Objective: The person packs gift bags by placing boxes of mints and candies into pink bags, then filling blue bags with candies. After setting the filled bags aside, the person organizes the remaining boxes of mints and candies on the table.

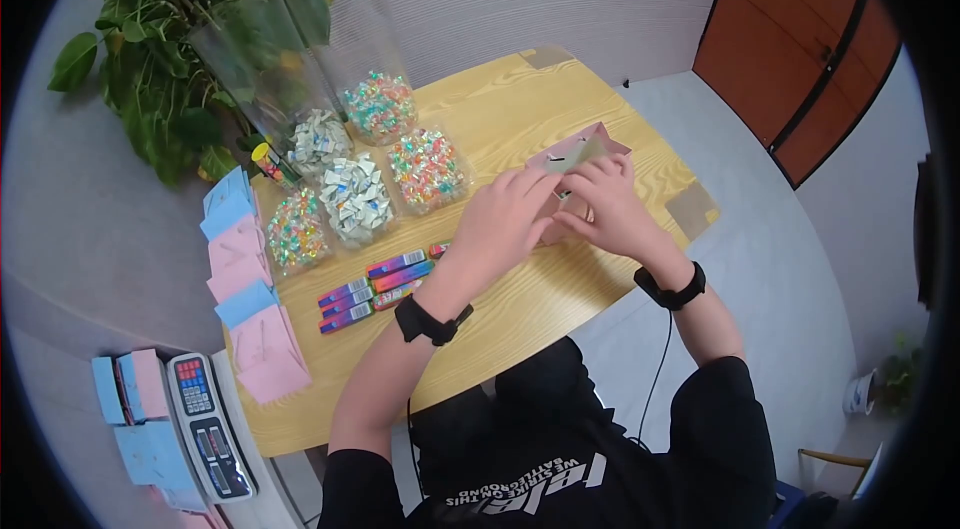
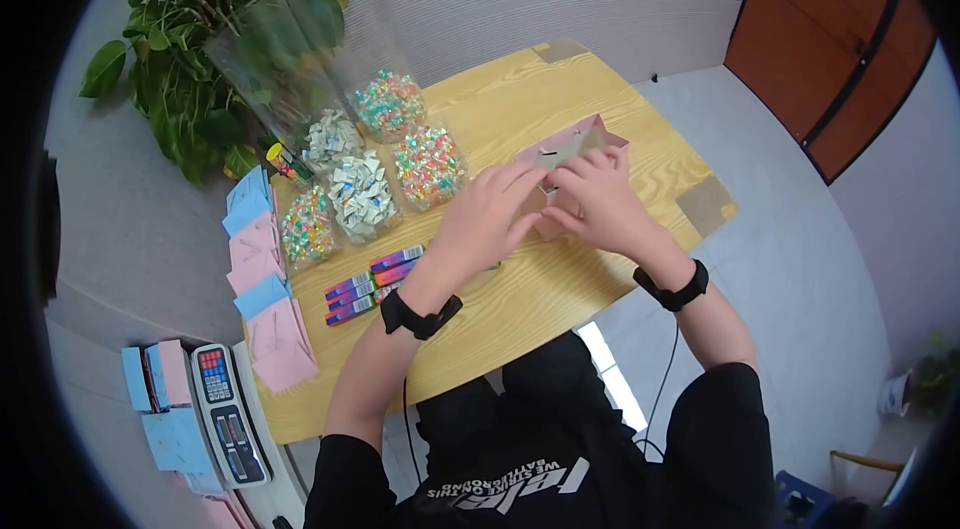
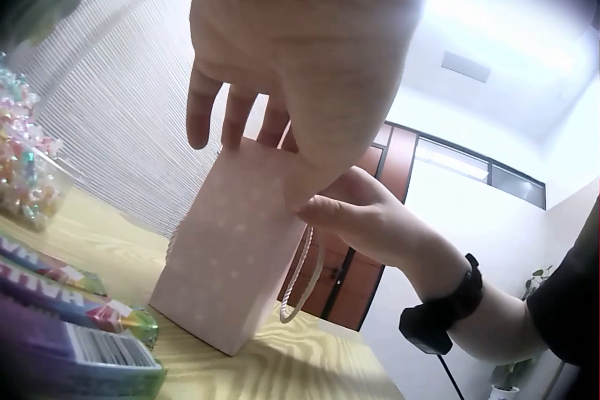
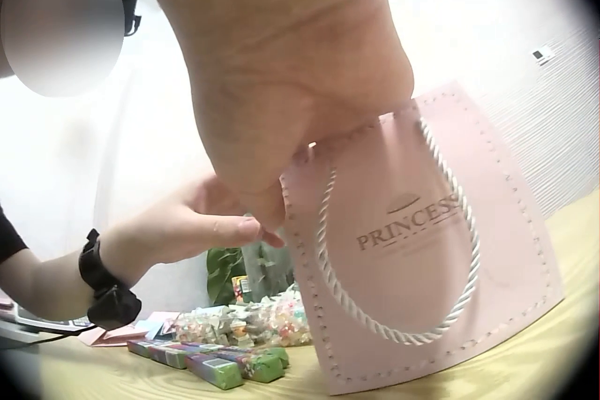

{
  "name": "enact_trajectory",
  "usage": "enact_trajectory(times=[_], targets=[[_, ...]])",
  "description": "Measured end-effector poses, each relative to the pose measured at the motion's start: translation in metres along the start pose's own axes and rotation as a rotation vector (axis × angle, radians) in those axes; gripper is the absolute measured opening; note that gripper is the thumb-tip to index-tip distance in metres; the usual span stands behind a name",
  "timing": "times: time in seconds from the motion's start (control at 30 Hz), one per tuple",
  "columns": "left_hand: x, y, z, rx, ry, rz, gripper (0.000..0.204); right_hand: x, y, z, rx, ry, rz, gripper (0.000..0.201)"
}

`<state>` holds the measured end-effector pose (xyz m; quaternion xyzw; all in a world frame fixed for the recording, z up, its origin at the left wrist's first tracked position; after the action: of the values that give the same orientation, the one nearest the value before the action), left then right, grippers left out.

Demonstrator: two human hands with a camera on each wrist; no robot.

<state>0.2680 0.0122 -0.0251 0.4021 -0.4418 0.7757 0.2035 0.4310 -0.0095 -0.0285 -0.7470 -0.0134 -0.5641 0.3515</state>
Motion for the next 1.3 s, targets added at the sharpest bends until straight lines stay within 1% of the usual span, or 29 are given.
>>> enact_trajectory(times=[0.03,0.07,0.1,0.13,0.17,0.23,0.27,0.33,0.37,0.43,0.47,0.53,0.57,0.63,0.67,0.73,0.77,0.83,0.87,0.93,0.97,1.03,1.07,1.13,1.17,1.23,1.27,1.3], targets=[[-0.002,-0.002,-0.003,0.04,0.006,-0.019,0.041,0.0,0.002,0.006,0.0,-0.001,-0.002,0.027],[0.0,-0.004,-0.001,0.044,0.008,-0.02,0.041,0.002,0.005,0.018,-0.039,0.027,0.051,0.032],[0.002,-0.004,-0.001,0.076,0.004,-0.074,0.036,0.005,0.008,0.029,-0.078,0.053,0.104,0.038],[0.002,-0.005,-0.001,0.106,0.0,-0.127,0.031,0.008,0.009,0.036,-0.087,0.088,0.117,0.045],[-0.001,-0.005,-0.003,0.11,0.001,-0.127,0.031,0.008,0.01,0.041,-0.085,0.086,0.115,0.045],[-0.006,-0.005,-0.006,0.108,0.019,-0.068,0.026,0.005,0.011,0.051,-0.146,0.101,0.034,0.046],[-0.008,-0.006,-0.007,0.112,0.021,-0.066,0.026,0.006,0.011,0.053,-0.144,0.101,0.029,0.046],[-0.011,-0.006,-0.007,0.119,0.016,-0.057,0.026,0.0,0.01,0.057,-0.199,0.007,-0.082,0.051],[-0.012,-0.005,-0.009,0.133,0.016,-0.049,0.026,-0.002,0.011,0.054,-0.186,0.005,-0.091,0.051],[-0.011,0.001,-0.013,0.19,0.056,-0.086,0.024,0.003,0.014,0.046,-0.188,-0.045,0.143,0.07],[-0.007,0.008,-0.016,0.215,0.056,-0.072,0.024,0.0,0.014,0.045,-0.166,-0.053,0.126,0.07],[0.0,0.027,-0.02,0.23,0.118,-0.066,0.024,-0.001,0.022,0.054,-0.292,-0.054,0.302,0.096],[0.002,0.035,-0.024,0.248,0.119,-0.066,0.024,-0.008,0.024,0.055,-0.286,-0.065,0.289,0.096],[0.002,0.047,-0.034,0.262,0.138,-0.15,0.023,-0.043,0.033,0.07,-0.631,-0.863,0.071,0.107],[0.004,0.05,-0.039,0.276,0.135,-0.145,0.023,-0.053,0.034,0.072,-0.624,-0.869,0.059,0.107],[0.015,0.054,-0.044,0.142,0.045,-0.068,0.024,-0.077,0.029,0.069,-0.68,-1.383,0.016,0.106],[0.019,0.057,-0.049,0.161,0.037,-0.056,0.024,-0.081,0.025,0.065,-0.666,-1.387,-0.006,0.106],[0.021,0.067,-0.054,0.175,0.084,-0.006,0.024,-0.091,0.025,0.057,-0.755,-1.609,0.147,0.098],[0.021,0.072,-0.059,0.203,0.077,0.006,0.024,-0.097,0.025,0.055,-0.748,-1.616,0.112,0.098],[0.017,0.083,-0.071,0.256,0.147,0.003,0.023,-0.11,0.023,0.054,-0.746,-1.727,0.085,0.088],[0.015,0.089,-0.077,0.283,0.145,0.012,0.023,-0.116,0.02,0.053,-0.746,-1.733,0.052,0.088],[0.009,0.1,-0.079,0.189,0.054,-0.026,0.023,-0.124,0.015,0.037,-0.612,-1.775,-0.187,0.079],[0.007,0.103,-0.08,0.204,0.06,-0.021,0.023,-0.126,0.011,0.033,-0.62,-1.774,-0.206,0.079],[-0.004,0.108,-0.084,0.35,0.158,-0.209,0.028,-0.126,-0.001,0.025,-0.578,-1.702,-0.23,0.071],[-0.004,0.108,-0.084,0.355,0.171,-0.203,0.028,-0.128,-0.004,0.023,-0.587,-1.693,-0.239,0.071],[-0.006,0.111,-0.085,0.439,0.163,-0.387,0.037,-0.128,-0.009,0.02,-0.582,-1.68,-0.226,0.069],[0.0,0.111,-0.084,0.444,0.173,-0.378,0.037,-0.13,-0.007,0.023,-0.586,-1.671,-0.239,0.069],[0.005,0.111,-0.084,0.413,0.139,-0.442,0.04,-0.135,-0.006,0.029,-0.612,-1.657,-0.226,0.067]])
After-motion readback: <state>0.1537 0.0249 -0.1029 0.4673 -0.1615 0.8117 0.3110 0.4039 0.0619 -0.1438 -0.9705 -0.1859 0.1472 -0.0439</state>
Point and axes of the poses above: each hand's wrist, its own y-axis away from the middle knuckle, its own x-axis out of the back of the hand, z = x × y, the point moved 4 cm from there along -y, towards the middle knuckle, and after that the axes turned 1 degree about y, right-handed, at the moved point
